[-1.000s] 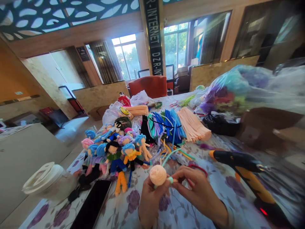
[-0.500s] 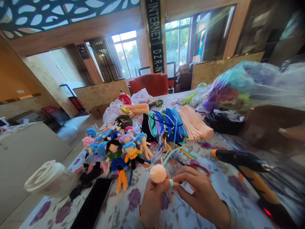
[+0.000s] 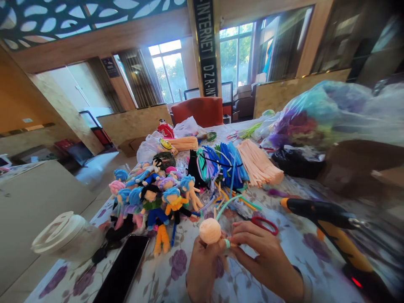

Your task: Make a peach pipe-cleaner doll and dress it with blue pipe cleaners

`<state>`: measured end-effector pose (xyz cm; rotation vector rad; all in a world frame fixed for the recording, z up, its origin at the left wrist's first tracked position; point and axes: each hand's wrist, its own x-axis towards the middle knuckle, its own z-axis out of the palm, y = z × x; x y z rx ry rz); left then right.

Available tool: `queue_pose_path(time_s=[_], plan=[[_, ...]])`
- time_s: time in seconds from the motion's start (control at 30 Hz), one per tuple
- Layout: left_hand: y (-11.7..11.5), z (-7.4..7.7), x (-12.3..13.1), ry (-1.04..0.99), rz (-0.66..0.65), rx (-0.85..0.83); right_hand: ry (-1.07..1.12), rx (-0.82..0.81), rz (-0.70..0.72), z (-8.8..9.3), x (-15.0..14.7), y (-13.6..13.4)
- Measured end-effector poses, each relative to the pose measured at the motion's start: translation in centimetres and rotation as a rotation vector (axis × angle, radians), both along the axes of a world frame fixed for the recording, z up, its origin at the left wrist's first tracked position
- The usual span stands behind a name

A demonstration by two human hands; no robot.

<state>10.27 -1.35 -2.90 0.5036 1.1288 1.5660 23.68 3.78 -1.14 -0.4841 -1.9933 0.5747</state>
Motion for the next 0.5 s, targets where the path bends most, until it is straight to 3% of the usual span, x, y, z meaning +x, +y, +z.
queue_pose_path(time_s=[0.2, 0.4, 0.5], plan=[[0.0, 0.4, 0.2, -0.103, 0.056, 0.019, -0.011, 0.011, -0.082, -0.7, -0.1, -0.2], [0.1, 0.8, 0.5, -0.126, 0.071, -0.014, -0.051, 0.132, -0.009, -0.5, 0.0, 0.1], [0.1, 1.2, 0.5, -0.035, 0.066, -0.029, -0.097, 0.160, 0.001, -0.6, 0.0, 0.3]])
